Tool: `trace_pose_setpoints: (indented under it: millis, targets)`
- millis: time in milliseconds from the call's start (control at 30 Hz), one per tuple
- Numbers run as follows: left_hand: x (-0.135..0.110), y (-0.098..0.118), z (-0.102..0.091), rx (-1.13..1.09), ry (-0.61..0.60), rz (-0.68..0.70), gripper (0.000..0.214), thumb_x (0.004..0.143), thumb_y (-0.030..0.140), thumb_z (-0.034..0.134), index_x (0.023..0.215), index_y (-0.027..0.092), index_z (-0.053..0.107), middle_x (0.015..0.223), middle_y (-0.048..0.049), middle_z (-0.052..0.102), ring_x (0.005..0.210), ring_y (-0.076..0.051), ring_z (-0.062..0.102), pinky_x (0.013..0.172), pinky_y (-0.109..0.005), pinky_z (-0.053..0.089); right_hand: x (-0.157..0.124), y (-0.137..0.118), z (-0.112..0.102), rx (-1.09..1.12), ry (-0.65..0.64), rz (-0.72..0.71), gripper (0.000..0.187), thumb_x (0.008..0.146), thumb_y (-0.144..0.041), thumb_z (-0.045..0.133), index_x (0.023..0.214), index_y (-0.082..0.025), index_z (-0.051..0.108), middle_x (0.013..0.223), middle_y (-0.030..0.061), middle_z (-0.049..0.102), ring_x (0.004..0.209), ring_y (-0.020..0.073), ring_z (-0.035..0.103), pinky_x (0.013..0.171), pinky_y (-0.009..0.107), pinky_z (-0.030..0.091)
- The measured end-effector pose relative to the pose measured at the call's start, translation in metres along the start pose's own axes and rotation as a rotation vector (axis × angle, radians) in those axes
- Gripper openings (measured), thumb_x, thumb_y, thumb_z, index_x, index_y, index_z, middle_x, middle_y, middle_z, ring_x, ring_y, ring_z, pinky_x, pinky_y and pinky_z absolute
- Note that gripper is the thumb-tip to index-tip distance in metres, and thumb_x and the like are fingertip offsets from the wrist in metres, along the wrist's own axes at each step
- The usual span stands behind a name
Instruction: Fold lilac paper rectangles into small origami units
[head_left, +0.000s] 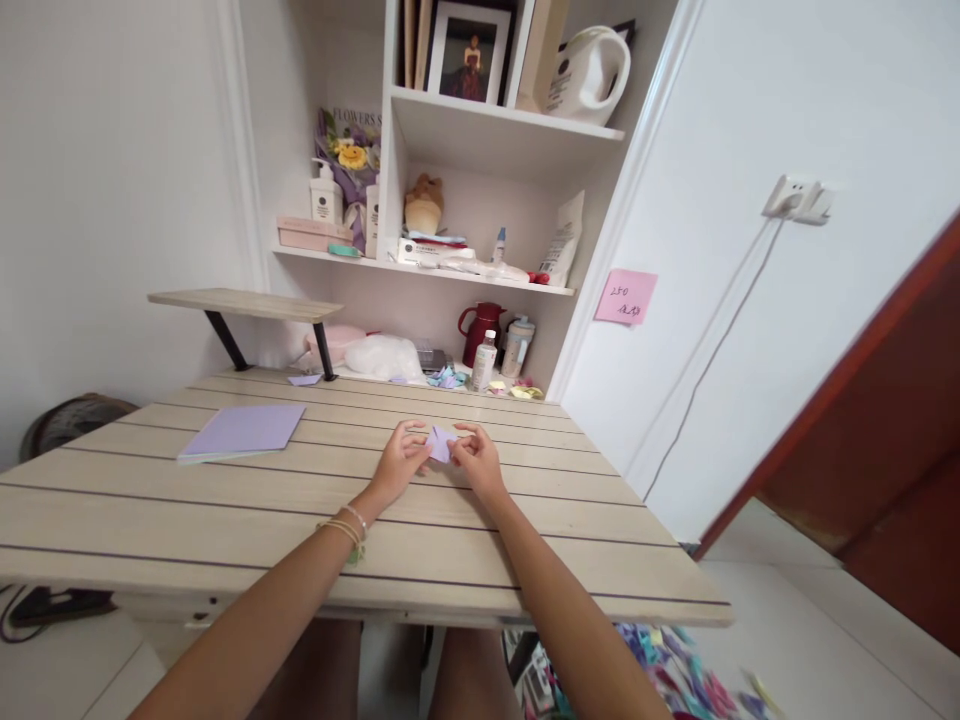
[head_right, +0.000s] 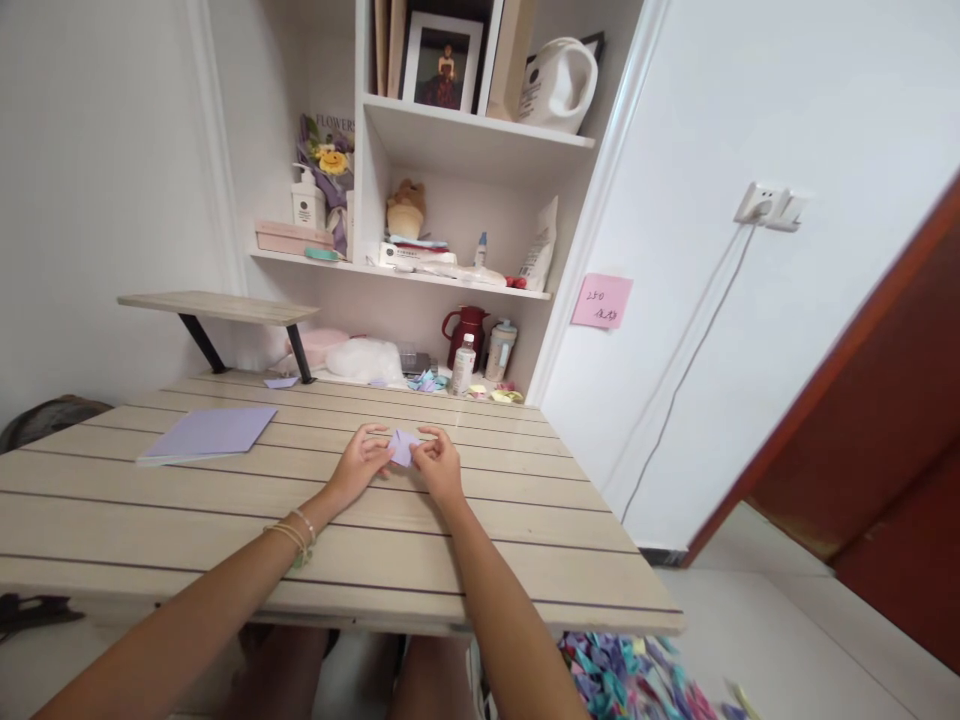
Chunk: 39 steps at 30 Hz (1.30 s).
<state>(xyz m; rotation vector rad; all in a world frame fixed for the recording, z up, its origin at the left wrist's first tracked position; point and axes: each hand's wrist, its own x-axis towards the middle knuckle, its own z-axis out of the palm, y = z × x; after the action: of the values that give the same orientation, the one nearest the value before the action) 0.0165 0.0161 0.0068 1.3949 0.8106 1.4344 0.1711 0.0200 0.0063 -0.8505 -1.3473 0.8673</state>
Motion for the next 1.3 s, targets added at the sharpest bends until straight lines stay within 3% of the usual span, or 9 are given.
trace_pose_setpoints:
  millis: [167, 300, 500, 633, 867, 1067, 1300]
  targets:
    - [0.003, 0.001, -0.001, -0.021, 0.037, -0.029, 0.027, 0.059, 0.027, 0.070, 0.078, 0.012, 0.061, 0.067, -0.0042, 0.066, 0.056, -0.015, 0.062, 0.055, -0.026, 0.050, 0.002, -0.002, -0.002, 0.055, -0.105, -0.020, 0.028, 0.066, -0.033, 0.064, 0.088, -0.018, 0.057, 0.056, -0.0033, 0.056, 0.051, 0.0116, 0.054, 0.051, 0.023, 0.044]
    - [0.002, 0.006, -0.004, -0.032, -0.013, -0.090, 0.034, 0.058, 0.026, 0.072, 0.087, 0.009, 0.065, 0.069, -0.0070, 0.069, 0.063, -0.017, 0.064, 0.064, -0.029, 0.050, 0.001, -0.007, -0.005, 0.059, -0.120, -0.048, 0.035, 0.064, -0.034, 0.067, 0.095, -0.019, 0.058, 0.060, -0.0020, 0.059, 0.056, 0.0134, 0.058, 0.057, 0.026, 0.047]
    - [0.003, 0.012, -0.012, -0.067, -0.053, -0.106, 0.041, 0.053, 0.022, 0.076, 0.092, 0.011, 0.066, 0.094, -0.0105, 0.069, 0.086, -0.020, 0.063, 0.082, -0.031, 0.045, 0.002, -0.010, -0.010, 0.033, -0.197, 0.000, 0.032, 0.061, -0.033, 0.069, 0.088, -0.018, 0.067, 0.075, 0.0031, 0.067, 0.070, 0.0176, 0.061, 0.070, 0.031, 0.048]
    - [0.005, 0.011, -0.018, -0.016, -0.031, -0.114, 0.038, 0.055, 0.028, 0.075, 0.089, 0.011, 0.067, 0.090, -0.0105, 0.070, 0.082, -0.021, 0.063, 0.082, -0.033, 0.045, 0.003, -0.007, -0.011, 0.061, -0.258, 0.066, 0.041, 0.055, -0.028, 0.073, 0.094, -0.018, 0.066, 0.077, 0.0020, 0.067, 0.073, 0.0169, 0.061, 0.073, 0.032, 0.046]
    - [0.008, 0.007, -0.023, 0.060, -0.105, -0.068, 0.043, 0.051, 0.028, 0.077, 0.089, 0.011, 0.068, 0.088, -0.0103, 0.070, 0.079, -0.022, 0.064, 0.077, -0.033, 0.047, 0.002, -0.005, -0.013, 0.107, -0.269, 0.181, 0.043, 0.046, -0.023, 0.079, 0.087, -0.016, 0.068, 0.073, 0.0040, 0.068, 0.070, 0.0182, 0.063, 0.068, 0.031, 0.047]
    - [0.007, 0.008, -0.021, 0.154, -0.116, -0.003, 0.032, 0.059, 0.034, 0.071, 0.082, 0.012, 0.071, 0.081, -0.0090, 0.071, 0.076, -0.021, 0.064, 0.076, -0.031, 0.047, 0.000, -0.010, -0.013, 0.169, -0.312, 0.258, 0.048, 0.042, -0.022, 0.081, 0.087, -0.015, 0.067, 0.077, 0.0055, 0.070, 0.071, 0.0193, 0.064, 0.073, 0.033, 0.047]
    - [0.004, 0.014, -0.018, 0.265, -0.094, 0.067, 0.024, 0.065, 0.036, 0.065, 0.073, 0.014, 0.072, 0.076, -0.0065, 0.072, 0.075, -0.021, 0.064, 0.072, -0.028, 0.047, 0.002, -0.007, -0.012, 0.088, -0.247, 0.188, 0.033, 0.056, -0.040, 0.072, 0.078, -0.014, 0.070, 0.078, 0.0074, 0.070, 0.077, 0.0219, 0.062, 0.076, 0.035, 0.046]
